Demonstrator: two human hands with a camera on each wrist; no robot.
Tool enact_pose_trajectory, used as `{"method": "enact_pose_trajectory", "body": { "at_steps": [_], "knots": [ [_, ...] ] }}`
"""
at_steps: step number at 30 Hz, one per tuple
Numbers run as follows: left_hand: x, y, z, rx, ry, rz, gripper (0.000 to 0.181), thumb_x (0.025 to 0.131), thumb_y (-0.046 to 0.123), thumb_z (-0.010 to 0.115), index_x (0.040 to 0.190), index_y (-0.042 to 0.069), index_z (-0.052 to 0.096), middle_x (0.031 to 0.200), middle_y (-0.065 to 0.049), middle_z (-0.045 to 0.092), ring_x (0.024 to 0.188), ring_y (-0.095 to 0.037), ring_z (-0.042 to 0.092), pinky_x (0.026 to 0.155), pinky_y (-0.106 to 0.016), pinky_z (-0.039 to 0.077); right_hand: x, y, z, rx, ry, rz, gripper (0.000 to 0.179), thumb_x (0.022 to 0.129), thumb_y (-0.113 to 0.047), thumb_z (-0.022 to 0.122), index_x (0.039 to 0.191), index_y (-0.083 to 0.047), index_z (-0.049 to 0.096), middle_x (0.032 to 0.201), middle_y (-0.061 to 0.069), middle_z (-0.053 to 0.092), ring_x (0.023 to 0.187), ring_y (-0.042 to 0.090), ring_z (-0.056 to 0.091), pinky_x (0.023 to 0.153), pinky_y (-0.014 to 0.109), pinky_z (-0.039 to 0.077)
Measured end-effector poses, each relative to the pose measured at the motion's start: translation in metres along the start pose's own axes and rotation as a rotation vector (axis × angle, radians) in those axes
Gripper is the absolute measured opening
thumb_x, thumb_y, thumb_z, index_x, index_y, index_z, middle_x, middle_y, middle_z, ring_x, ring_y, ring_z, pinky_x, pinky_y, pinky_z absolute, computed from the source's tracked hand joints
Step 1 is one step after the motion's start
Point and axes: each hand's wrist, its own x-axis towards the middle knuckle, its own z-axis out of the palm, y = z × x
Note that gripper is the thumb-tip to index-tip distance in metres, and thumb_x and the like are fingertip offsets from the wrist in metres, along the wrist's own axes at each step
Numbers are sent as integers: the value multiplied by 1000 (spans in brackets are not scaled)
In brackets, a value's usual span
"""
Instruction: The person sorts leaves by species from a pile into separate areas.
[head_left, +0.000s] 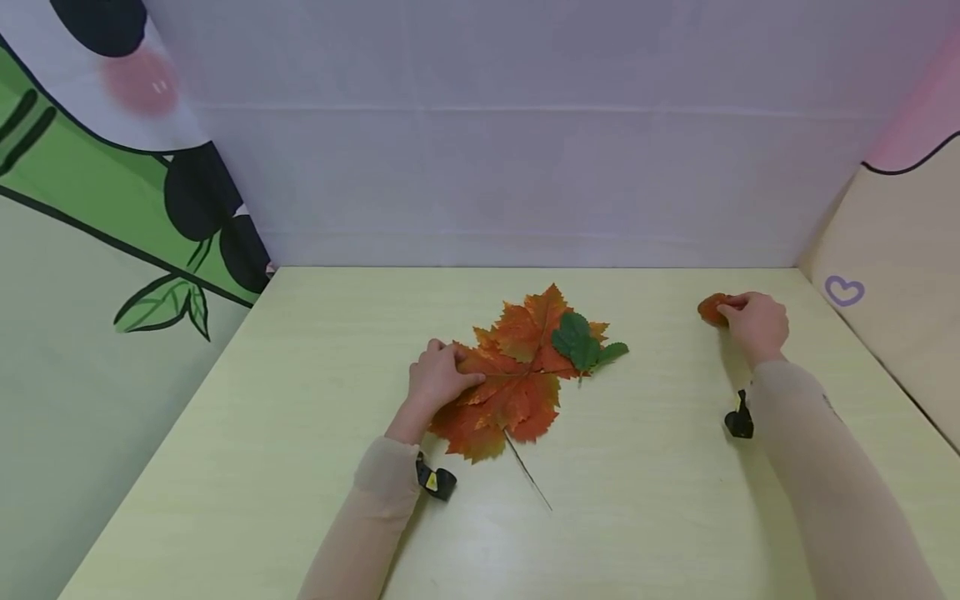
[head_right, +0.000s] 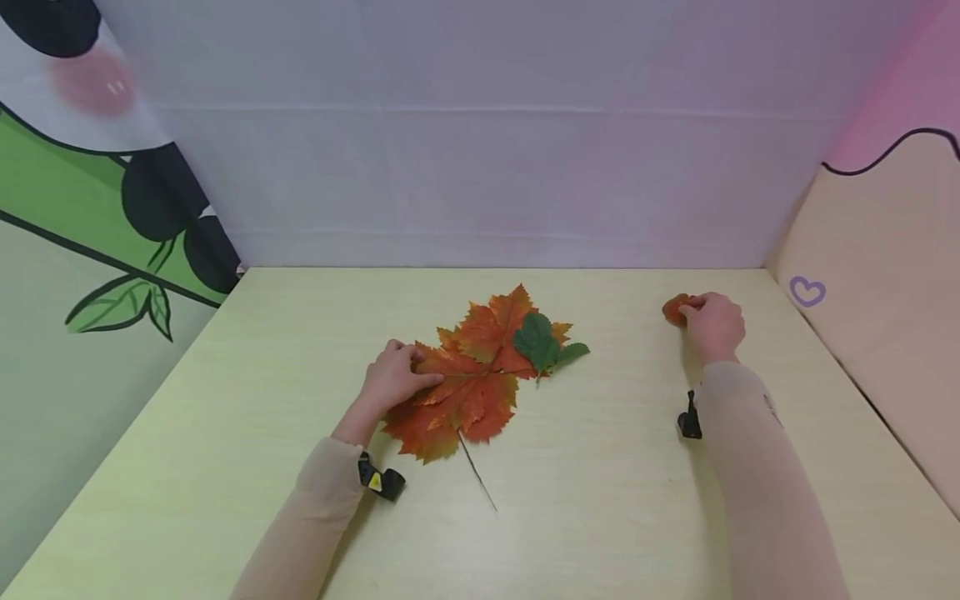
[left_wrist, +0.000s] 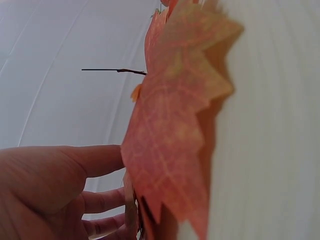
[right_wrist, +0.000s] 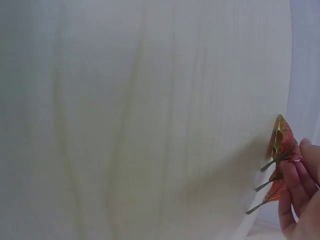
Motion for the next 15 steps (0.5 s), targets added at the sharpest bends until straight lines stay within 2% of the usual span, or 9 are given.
{"method": "enact_pose_trajectory", "body": {
  "at_steps": [7, 11, 15],
  "knots": [
    [0, 0, 1, -3, -11, 4, 48, 78, 42, 68, 106, 5, 58, 109, -13, 47, 93, -29, 50, 84, -45, 38, -4, 2, -5, -26, -10, -10, 40, 92, -32, 50, 112, 2, 56, 112, 25, 53, 99, 42, 49, 69, 46, 39],
    [1, 0, -1, 3, -1, 3, 47, 78, 42, 68, 106, 5, 59, 110, -13, 47, 94, -30, 49, 84, -45, 38, -13, -11, -3, -12, -18, -91, 37, 91, -33, 51, 109, -2, 58, 107, 21, 58, 94, 37, 52, 65, 40, 39],
    [-1, 0, -2, -4, -15, -5, 47, 78, 41, 68, 106, 5, 58, 111, -14, 47, 95, -30, 49, 85, -45, 38, -31, -29, 1, 1, -46, -204, 36, 91, -34, 53, 107, -2, 60, 101, 20, 61, 86, 32, 56, 62, 35, 40]
  ]
}}
